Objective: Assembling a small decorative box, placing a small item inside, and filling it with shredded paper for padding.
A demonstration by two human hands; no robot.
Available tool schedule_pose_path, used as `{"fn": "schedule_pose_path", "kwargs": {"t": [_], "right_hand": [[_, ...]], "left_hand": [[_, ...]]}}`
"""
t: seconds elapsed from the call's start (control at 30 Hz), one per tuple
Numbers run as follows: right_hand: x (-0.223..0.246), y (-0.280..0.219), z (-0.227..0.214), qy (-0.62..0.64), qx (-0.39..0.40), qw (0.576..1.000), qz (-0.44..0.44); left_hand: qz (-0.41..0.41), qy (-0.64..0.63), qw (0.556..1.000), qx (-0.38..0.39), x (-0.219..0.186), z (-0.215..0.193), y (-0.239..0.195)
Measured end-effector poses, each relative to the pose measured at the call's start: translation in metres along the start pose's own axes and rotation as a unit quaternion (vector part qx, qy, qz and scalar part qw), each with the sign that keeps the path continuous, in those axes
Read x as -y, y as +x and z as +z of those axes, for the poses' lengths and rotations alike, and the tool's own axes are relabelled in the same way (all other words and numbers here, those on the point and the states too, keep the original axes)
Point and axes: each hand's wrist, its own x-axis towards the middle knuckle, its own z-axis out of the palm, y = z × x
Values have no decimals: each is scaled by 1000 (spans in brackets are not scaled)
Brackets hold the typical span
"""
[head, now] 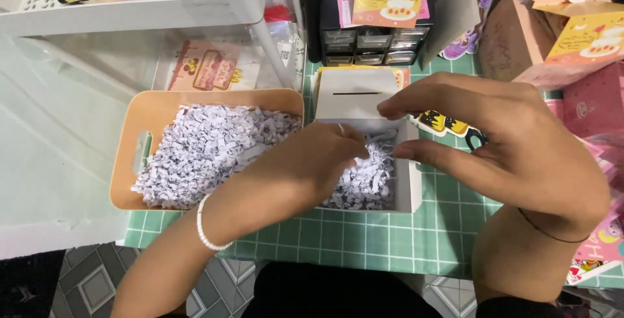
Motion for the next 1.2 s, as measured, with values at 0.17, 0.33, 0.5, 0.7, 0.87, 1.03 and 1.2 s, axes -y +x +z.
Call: {"fn": "schedule_pose_path", "kwargs": {"t": [0.17, 0.33, 0.5, 0.7, 0.87, 1.03, 1.2], "right_hand": [[-5, 2, 2, -6, -6, 1000, 3], [-8, 6, 7, -40, -13, 999, -10], [-13, 7, 11, -57, -18, 998, 6], [-11, 10, 14, -53, -15, 998, 18], [-13, 13, 19, -52, -8, 998, 26], [-17, 11, 20, -64, -21, 998, 19], [-18, 13, 19, -61, -15, 998, 18]], "left_hand": [[37, -117, 992, 35, -9, -20, -16], [-129, -38, 978, -160, 1, -47, -58], [-332, 127, 928, -109, 88, -47, -107], [-402, 80, 908, -90, 144, -26, -137], [-341, 50, 921, -182, 124, -33, -148], [-256, 83, 919, -287, 97, -51, -159], [-216, 117, 909, -338, 80, -61, -166]]}}
